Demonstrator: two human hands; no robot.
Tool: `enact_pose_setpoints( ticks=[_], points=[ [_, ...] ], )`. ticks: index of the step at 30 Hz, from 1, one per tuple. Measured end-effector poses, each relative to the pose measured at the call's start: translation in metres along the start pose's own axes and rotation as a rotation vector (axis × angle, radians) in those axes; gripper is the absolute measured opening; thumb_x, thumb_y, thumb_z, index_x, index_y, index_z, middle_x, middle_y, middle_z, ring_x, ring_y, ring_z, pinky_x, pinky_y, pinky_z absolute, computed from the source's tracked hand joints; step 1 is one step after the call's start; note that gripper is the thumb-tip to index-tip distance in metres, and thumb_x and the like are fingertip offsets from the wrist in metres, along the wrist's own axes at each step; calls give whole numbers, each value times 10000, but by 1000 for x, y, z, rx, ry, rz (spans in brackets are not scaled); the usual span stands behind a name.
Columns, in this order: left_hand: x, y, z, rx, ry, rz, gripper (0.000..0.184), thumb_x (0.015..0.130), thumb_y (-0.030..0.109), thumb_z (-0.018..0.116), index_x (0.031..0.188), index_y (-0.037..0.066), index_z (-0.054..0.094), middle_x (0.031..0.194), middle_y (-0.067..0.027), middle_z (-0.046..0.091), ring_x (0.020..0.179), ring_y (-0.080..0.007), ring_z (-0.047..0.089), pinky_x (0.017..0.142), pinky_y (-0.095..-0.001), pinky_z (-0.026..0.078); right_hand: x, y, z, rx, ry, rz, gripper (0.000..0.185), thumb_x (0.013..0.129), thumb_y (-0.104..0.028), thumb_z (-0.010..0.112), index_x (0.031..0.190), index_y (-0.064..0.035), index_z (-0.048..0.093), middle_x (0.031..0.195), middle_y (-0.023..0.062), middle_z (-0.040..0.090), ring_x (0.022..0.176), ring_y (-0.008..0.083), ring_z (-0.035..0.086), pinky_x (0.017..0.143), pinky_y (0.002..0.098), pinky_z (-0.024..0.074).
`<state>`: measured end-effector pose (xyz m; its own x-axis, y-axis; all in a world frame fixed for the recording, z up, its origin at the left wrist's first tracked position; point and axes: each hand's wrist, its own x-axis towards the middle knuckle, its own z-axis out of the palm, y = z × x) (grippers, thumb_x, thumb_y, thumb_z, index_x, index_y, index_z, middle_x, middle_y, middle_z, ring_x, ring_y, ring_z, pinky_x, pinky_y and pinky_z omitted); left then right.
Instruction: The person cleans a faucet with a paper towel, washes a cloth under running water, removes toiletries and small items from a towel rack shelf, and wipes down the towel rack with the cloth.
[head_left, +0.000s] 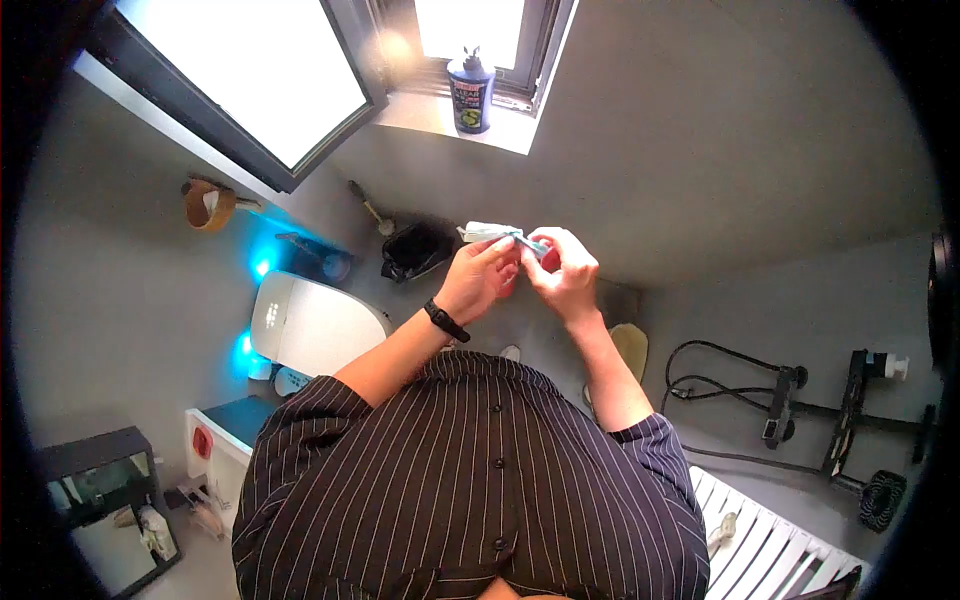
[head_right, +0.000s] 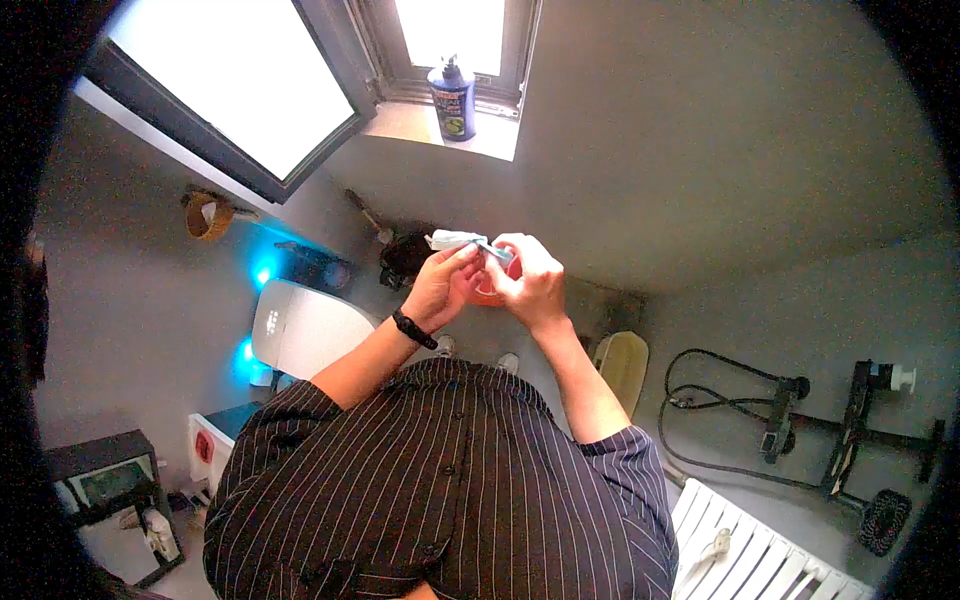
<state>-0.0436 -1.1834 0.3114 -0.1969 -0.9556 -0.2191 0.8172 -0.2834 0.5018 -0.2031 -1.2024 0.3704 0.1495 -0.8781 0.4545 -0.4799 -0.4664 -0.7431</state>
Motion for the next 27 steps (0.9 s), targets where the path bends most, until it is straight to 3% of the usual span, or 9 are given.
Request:
enact_pose_setpoints(
  ticks=[1, 5, 9, 11, 15, 22, 25, 26, 27],
  points=[
    [2, -1, -3, 16, 6, -8, 238, 987, 113, 619, 1201, 8, 622, 1150, -78, 672, 1049, -185, 645, 934, -344, 526, -1, 3, 0, 17, 23, 19, 164, 790, -62, 761, 940, -59, 693, 796, 67, 656, 584, 155, 621, 550, 295, 509],
    [4, -9, 7, 132, 114, 56, 235, 984, 124, 629, 1182, -3, 639, 1088, -80, 691, 981, -171, 664, 893, -328, 535, -13, 28, 5, 9, -57, -76, 193, 779, -49, 730, 967, -61, 685, 873, 94, 675, 669, 216, 684, 619, 335, 555],
    [9, 1, 11, 243, 251, 41, 229, 977, 115, 638, 1174, -1, 649, 1092, -75, 696, 958, -159, 672, 819, -294, 539, -18, 39, 20, 73, -89, -102, 243, 802, -56, 720, 1043, -62, 691, 898, 88, 663, 696, 205, 678, 637, 339, 552],
    [22, 5, -18, 316, 275, 137, 226, 967, 154, 666, 1157, 30, 663, 1039, -50, 707, 908, -140, 679, 776, -301, 543, -16, 36, 23, 111, -213, 10, 294, 811, -87, 738, 1100, -82, 688, 899, 71, 637, 653, 185, 644, 647, 328, 541],
    [57, 42, -66, 491, 392, 243, 224, 958, 177, 681, 1129, 32, 684, 983, -19, 706, 868, -111, 666, 769, -269, 526, -2, 53, 34, 95, -260, -9, 327, 818, -138, 756, 1139, -120, 692, 892, 43, 623, 643, 165, 621, 657, 332, 534],
    [156, 133, -137, 990, 415, 337, 216, 933, 162, 707, 1065, -7, 732, 949, -34, 728, 799, -89, 648, 708, -251, 516, 26, 84, 59, -15, -379, 86, 280, 842, -183, 754, 1114, -153, 694, 953, 39, 657, 793, 173, 685, 743, 341, 574],
    [214, 168, -173, 1357, 414, 289, 203, 902, 185, 722, 1031, 33, 761, 884, -18, 743, 781, -101, 665, 720, -269, 524, 46, 95, 76, -90, -414, 113, 301, 846, -212, 757, 1136, -167, 688, 997, 36, 670, 770, 160, 676, 748, 329, 573],
    [237, 176, -187, 1482, 415, 370, 215, 879, 205, 726, 1008, 40, 770, 888, -59, 761, 798, -128, 691, 740, -289, 530, 55, 92, 78, -90, -443, 179, 306, 849, -218, 755, 1143, -169, 686, 999, 36, 671, 765, 161, 669, 748, 329, 571],
    [255, 186, -189, 1551, 431, 375, 281, 823, 312, 707, 976, 90, 788, 929, -127, 757, 883, -261, 732, 821, -372, 548, 63, 91, 80, -87, -471, 246, 311, 851, -223, 753, 1150, -171, 685, 1002, 35, 671, 760, 162, 662, 748, 329, 569]
  ],
)
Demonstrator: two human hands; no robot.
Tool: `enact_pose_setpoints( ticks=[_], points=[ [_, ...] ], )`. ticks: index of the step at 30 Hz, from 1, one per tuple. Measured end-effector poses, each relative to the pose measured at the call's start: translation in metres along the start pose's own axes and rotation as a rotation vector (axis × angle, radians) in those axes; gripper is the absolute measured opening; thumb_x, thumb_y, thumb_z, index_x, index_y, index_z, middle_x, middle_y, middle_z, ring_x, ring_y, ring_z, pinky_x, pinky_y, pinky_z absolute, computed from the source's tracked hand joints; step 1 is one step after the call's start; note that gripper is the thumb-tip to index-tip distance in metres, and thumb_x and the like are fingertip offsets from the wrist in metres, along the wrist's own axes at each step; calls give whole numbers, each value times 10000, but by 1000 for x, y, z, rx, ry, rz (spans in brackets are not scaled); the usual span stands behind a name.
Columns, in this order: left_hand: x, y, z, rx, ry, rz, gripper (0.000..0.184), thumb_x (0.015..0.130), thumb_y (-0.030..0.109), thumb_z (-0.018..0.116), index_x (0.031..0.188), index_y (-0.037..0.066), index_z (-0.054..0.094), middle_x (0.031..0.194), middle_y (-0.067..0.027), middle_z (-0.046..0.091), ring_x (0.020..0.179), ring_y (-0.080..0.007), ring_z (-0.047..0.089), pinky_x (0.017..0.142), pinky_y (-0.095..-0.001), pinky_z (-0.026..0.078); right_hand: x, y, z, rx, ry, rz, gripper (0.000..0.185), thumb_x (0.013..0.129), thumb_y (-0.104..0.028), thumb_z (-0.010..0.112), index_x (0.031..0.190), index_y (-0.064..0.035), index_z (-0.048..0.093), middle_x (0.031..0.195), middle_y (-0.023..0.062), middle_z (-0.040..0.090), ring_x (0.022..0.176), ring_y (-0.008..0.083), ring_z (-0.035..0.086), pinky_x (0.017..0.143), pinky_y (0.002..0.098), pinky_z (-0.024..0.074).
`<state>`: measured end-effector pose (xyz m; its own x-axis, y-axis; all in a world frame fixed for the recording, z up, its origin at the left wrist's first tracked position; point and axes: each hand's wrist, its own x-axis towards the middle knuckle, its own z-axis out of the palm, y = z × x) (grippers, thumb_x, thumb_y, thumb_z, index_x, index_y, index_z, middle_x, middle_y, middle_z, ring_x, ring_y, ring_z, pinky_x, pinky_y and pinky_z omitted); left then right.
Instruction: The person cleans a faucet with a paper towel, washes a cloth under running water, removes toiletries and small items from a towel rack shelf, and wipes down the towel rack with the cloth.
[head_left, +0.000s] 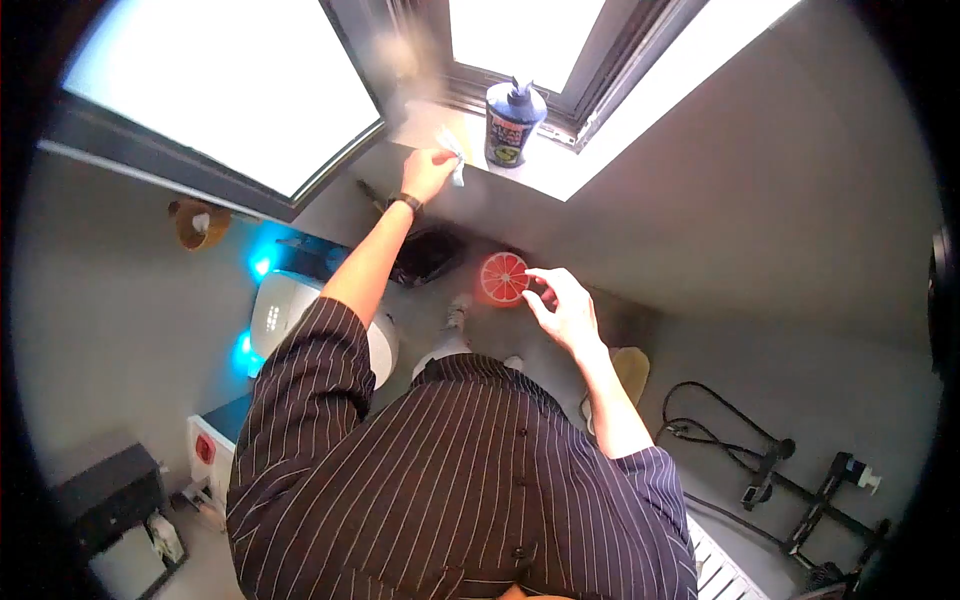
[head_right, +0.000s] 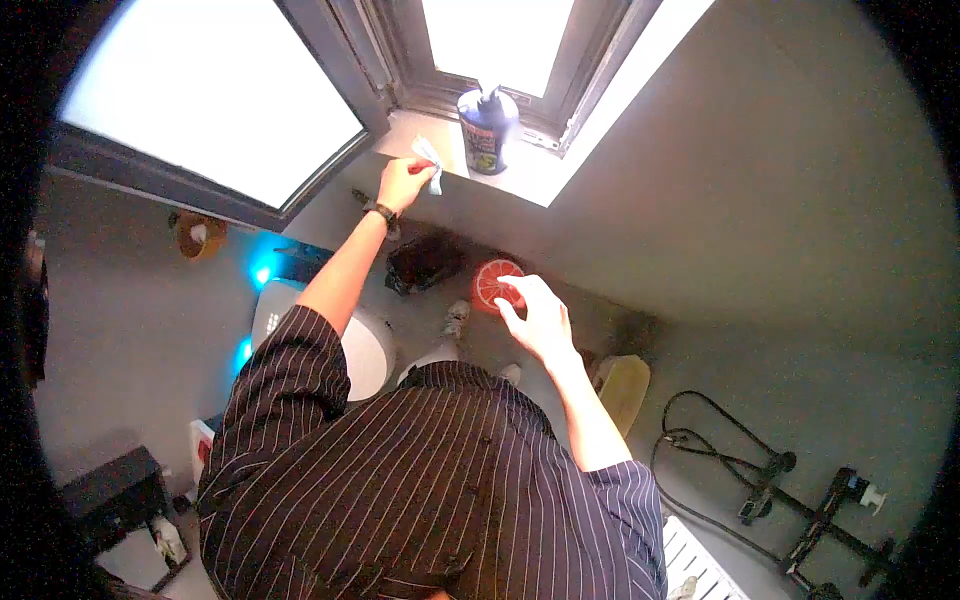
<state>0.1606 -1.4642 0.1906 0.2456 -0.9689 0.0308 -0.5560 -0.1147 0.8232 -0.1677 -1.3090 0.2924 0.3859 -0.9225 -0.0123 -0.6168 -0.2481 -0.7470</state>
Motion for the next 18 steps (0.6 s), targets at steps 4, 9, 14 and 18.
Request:
enact_pose_setpoints(
  ticks=[4, 9, 14, 18],
  points=[
    [82, -17, 16, 78, -99, 59, 261, 789, 294, 736, 931, 82, 788, 889, -134, 753, 867, -266, 732, 811, -371, 552, 28, -10, -1, -57, 0, 93, 328, 857, -222, 748, 1173, -172, 676, 990, 29, 669, 749, 154, 651, 753, 317, 558],
    [125, -33, 35, 88, -307, 89, 272, 726, 193, 837, 917, 31, 730, 847, -117, 741, 801, -213, 720, 738, -343, 554, 51, -23, -1, -70, -11, 220, 332, 860, -226, 741, 1181, -172, 676, 995, 34, 673, 771, 160, 653, 779, 319, 553],
    [121, -34, 30, 250, -216, 181, 226, 770, 199, 801, 914, 33, 750, 844, -129, 736, 783, -238, 709, 726, -345, 544, 70, -29, 10, -60, -70, 224, 315, 865, -228, 734, 1166, -156, 682, 983, 45, 676, 814, 179, 665, 795, 326, 552],
    [112, -32, 17, 82, -167, 227, 181, 823, 202, 733, 918, 52, 769, 853, -155, 732, 797, -290, 713, 747, -390, 544, 82, -35, 15, -84, -70, 216, 308, 868, -229, 732, 1161, -150, 683, 978, 50, 678, 818, 185, 669, 794, 327, 553]
  ],
)
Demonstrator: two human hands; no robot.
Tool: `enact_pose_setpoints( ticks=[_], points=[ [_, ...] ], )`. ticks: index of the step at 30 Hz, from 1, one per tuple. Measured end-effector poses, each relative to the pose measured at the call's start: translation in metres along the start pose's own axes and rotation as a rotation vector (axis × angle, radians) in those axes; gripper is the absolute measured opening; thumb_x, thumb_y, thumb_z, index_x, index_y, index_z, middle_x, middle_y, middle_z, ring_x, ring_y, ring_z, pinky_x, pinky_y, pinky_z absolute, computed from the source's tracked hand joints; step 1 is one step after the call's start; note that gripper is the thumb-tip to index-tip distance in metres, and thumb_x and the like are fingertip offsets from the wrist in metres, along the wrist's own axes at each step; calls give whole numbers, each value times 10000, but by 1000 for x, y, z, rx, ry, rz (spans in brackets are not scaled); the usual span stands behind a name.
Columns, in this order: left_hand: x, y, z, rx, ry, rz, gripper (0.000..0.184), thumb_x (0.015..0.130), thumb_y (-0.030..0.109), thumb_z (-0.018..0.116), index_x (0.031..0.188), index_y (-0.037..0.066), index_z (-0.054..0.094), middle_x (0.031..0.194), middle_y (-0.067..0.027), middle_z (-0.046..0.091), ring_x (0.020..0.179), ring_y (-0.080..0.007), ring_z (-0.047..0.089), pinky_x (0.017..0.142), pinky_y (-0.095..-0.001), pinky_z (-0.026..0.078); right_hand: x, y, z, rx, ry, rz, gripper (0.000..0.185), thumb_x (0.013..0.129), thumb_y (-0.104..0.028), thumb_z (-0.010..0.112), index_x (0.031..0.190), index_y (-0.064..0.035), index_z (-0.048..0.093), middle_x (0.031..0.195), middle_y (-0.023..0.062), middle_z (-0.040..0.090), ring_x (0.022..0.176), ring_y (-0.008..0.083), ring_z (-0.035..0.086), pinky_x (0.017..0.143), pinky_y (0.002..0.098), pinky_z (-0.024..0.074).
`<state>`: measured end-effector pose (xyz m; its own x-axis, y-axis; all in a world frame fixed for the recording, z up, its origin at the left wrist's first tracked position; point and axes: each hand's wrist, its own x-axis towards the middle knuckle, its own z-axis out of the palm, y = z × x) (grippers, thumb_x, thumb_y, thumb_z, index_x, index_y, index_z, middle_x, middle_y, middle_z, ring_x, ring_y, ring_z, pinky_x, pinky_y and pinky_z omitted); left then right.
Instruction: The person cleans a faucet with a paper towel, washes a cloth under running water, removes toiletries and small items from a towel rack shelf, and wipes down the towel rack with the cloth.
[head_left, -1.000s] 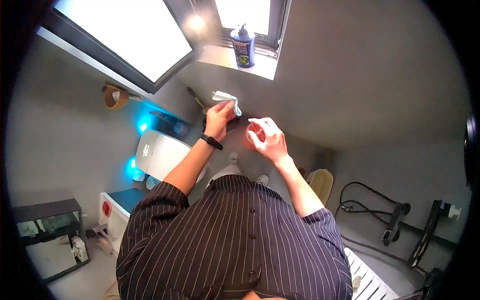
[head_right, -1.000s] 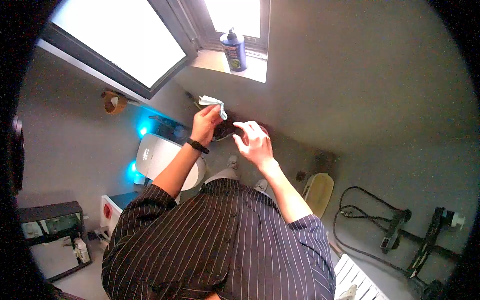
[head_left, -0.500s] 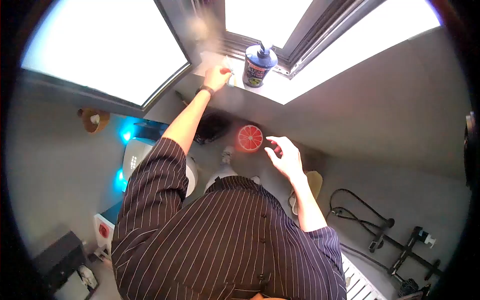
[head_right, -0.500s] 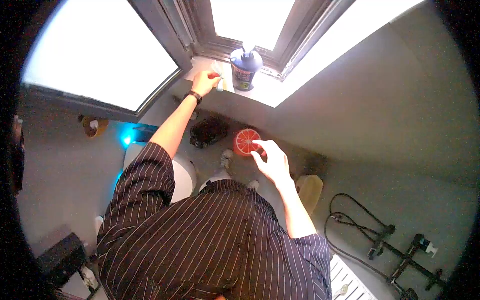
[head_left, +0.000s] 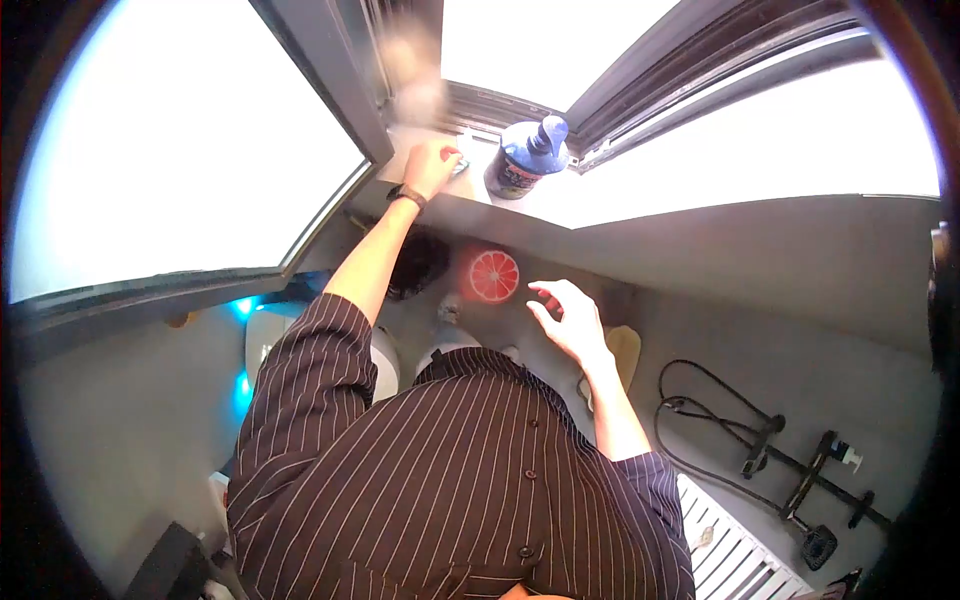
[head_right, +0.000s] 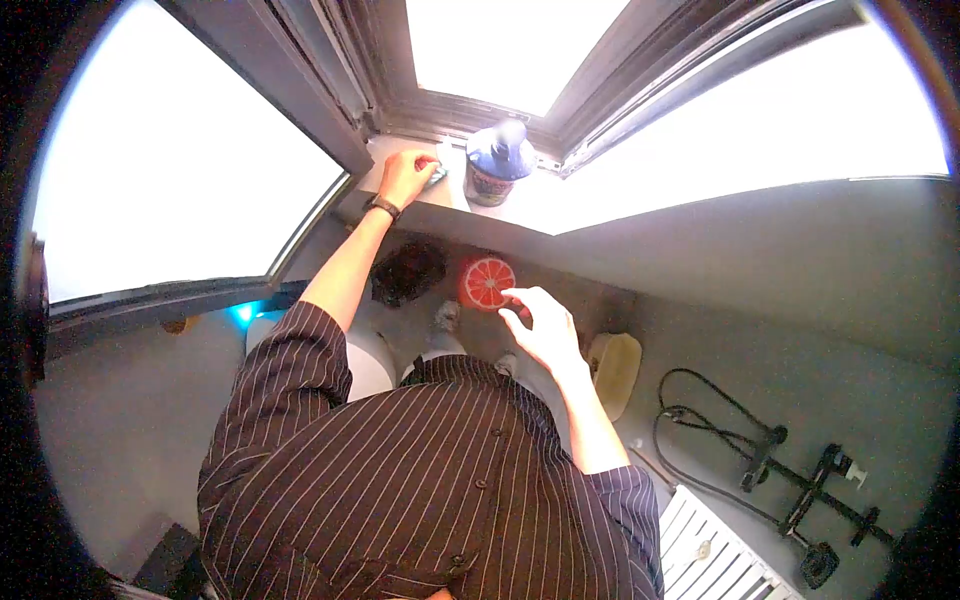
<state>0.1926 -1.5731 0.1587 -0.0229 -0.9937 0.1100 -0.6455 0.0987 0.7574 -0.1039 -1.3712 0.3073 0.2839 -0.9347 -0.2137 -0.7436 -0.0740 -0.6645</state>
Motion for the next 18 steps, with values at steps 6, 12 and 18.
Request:
enact_pose_setpoints(
  ticks=[6, 12, 18],
  points=[
    [-44, 28, -40, -67, 212, 32, 178, 892, 168, 699, 998, 27, 727, 865, -105, 716, 746, -181, 661, 699, -299, 515, 0, -2, 1, 8, 18, 18, 303, 872, -231, 731, 1159, -145, 686, 974, 55, 677, 825, 192, 672, 800, 330, 554],
    [-122, 53, -25, -326, 207, -110, 128, 934, 162, 673, 947, 35, 683, 705, -24, 638, 618, -81, 551, 601, -265, 469, -36, 7, -4, 37, 93, 93, 302, 877, -228, 727, 1164, -144, 691, 968, 54, 680, 839, 194, 677, 821, 328, 555],
    [-187, 126, 45, -289, -279, 54, 137, 938, 160, 678, 959, 24, 667, 695, -12, 594, 636, -54, 514, 591, -244, 439, -124, 44, -6, 75, 366, 115, 289, 875, -223, 735, 1141, -117, 701, 963, 61, 687, 780, 188, 660, 751, 318, 563]
  ],
)
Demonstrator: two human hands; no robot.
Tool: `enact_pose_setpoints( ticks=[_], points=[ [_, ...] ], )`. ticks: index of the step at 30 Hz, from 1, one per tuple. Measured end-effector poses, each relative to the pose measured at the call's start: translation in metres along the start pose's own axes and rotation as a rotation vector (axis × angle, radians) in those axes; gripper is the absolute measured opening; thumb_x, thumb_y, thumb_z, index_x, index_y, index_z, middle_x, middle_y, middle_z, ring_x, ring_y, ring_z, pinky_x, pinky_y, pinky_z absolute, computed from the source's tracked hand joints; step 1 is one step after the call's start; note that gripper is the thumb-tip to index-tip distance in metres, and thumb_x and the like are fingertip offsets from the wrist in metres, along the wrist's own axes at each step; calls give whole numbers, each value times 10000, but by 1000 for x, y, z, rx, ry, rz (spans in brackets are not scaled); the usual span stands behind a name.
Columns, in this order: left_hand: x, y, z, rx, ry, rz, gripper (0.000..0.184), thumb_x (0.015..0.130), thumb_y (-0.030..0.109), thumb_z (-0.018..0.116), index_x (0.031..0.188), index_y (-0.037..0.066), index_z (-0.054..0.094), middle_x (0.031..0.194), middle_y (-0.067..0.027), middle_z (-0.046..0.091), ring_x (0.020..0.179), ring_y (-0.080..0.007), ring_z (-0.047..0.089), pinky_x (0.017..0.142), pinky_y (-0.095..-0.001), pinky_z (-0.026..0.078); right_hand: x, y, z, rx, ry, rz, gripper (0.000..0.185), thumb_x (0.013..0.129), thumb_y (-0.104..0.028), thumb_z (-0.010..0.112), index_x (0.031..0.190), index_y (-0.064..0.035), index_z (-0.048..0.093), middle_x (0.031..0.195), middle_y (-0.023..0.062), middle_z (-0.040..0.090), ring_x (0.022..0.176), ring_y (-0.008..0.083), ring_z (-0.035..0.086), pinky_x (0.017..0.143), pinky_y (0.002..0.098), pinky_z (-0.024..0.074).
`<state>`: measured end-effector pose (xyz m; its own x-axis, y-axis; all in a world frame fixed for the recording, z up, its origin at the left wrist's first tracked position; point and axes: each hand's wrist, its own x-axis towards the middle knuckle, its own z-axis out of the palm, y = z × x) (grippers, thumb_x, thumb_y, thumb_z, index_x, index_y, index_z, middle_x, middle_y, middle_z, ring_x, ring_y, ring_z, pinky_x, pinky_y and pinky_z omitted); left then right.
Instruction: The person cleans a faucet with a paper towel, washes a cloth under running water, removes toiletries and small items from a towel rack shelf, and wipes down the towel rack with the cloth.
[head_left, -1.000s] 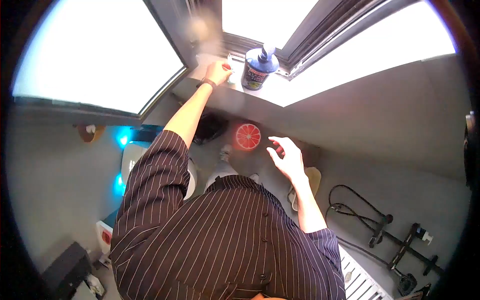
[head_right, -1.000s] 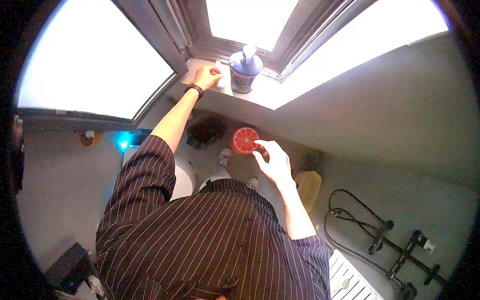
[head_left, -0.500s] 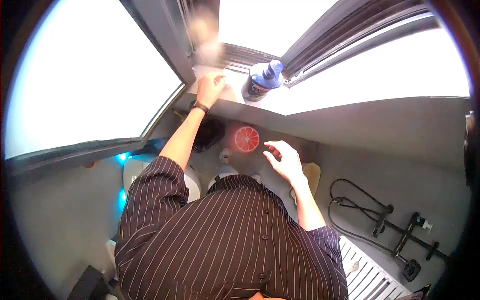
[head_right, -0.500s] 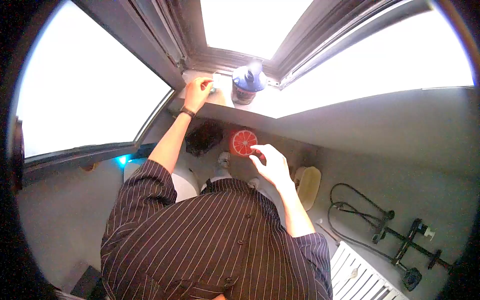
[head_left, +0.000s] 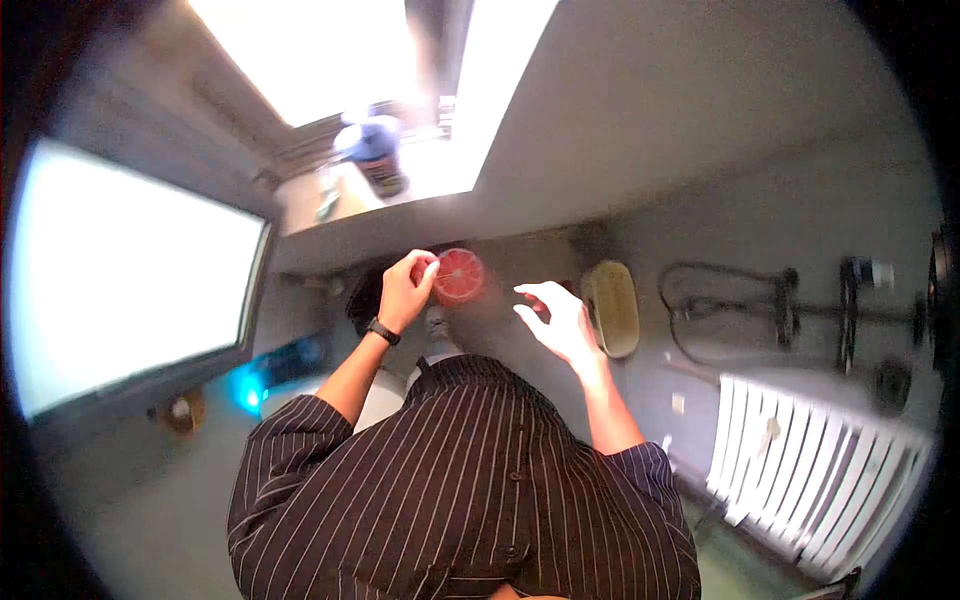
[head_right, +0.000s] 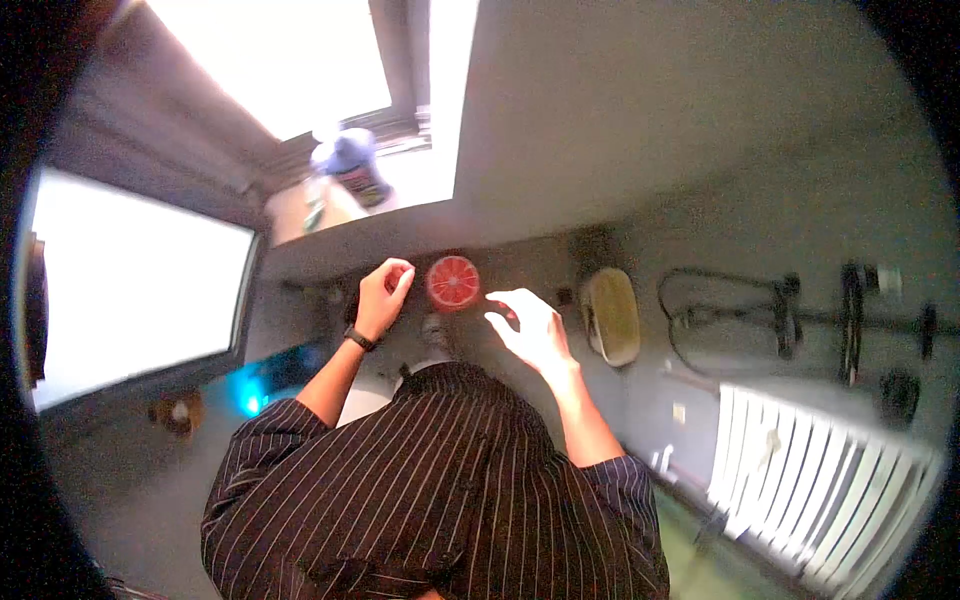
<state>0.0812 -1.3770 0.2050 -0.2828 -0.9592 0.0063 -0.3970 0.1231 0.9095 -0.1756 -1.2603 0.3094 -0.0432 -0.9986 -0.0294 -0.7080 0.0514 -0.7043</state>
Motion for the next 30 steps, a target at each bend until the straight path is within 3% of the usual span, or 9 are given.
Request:
enact_pose_setpoints(
  ticks=[5, 7, 10, 15, 18, 23, 30],
  points=[
    [-19, 81, 119, -120, -309, 283, 134, 942, 140, 680, 961, 9, 661, 717, 2, 619, 638, -68, 526, 616, -248, 475, -125, 47, -55, 34, 326, 103, 286, 887, -229, 735, 1146, -117, 688, 992, 91, 689, 791, 208, 698, 717, 341, 575],
    [-43, 125, 164, -93, -473, 297, 139, 948, 144, 677, 984, 11, 656, 722, 4, 607, 644, -57, 513, 624, -239, 470, -195, 69, -70, -9, 465, 132, 279, 899, -245, 724, 1145, -121, 681, 999, 78, 693, 788, 210, 704, 688, 340, 575],
    [-97, 176, 247, -71, -595, 463, 108, 960, 128, 662, 987, 23, 661, 731, 23, 603, 636, -41, 498, 607, -215, 453, -309, 100, -88, -19, 675, 231, 273, 871, -164, 744, 1131, -106, 685, 965, 71, 694, 765, 183, 673, 677, 321, 556],
    [-211, 248, 383, -142, -895, 485, 154, 958, 133, 657, 1031, -1, 670, 830, -29, 695, 710, -71, 634, 643, -246, 514, -482, 133, -112, -22, 923, 431, 268, 882, -191, 732, 1131, -111, 678, 944, 78, 688, 759, 203, 668, 678, 341, 550],
    [-284, 301, 438, -121, -1023, 658, 140, 940, 129, 666, 1011, 10, 686, 848, -62, 694, 705, -98, 640, 643, -266, 525, -562, 140, -122, -13, 1044, 532, 262, 888, -211, 724, 1129, -120, 677, 930, 79, 681, 747, 216, 663, 670, 356, 543],
    [-351, 353, 502, -73, -1262, 725, 137, 932, 134, 675, 1021, 33, 696, 842, -43, 700, 735, -111, 645, 651, -266, 520, -634, 153, -139, 8, 1219, 659, 268, 886, -212, 724, 1135, -122, 688, 935, 92, 687, 750, 225, 662, 677, 344, 534],
    [-392, 401, 586, -147, -1366, 893, 161, 911, 144, 701, 1041, 49, 699, 858, -64, 721, 754, -147, 681, 684, -289, 526, -691, 200, -183, -46, 1318, 774, 252, 878, -200, 730, 1119, -131, 709, 937, 93, 693, 724, 225, 665, 683, 337, 537]
  ],
)
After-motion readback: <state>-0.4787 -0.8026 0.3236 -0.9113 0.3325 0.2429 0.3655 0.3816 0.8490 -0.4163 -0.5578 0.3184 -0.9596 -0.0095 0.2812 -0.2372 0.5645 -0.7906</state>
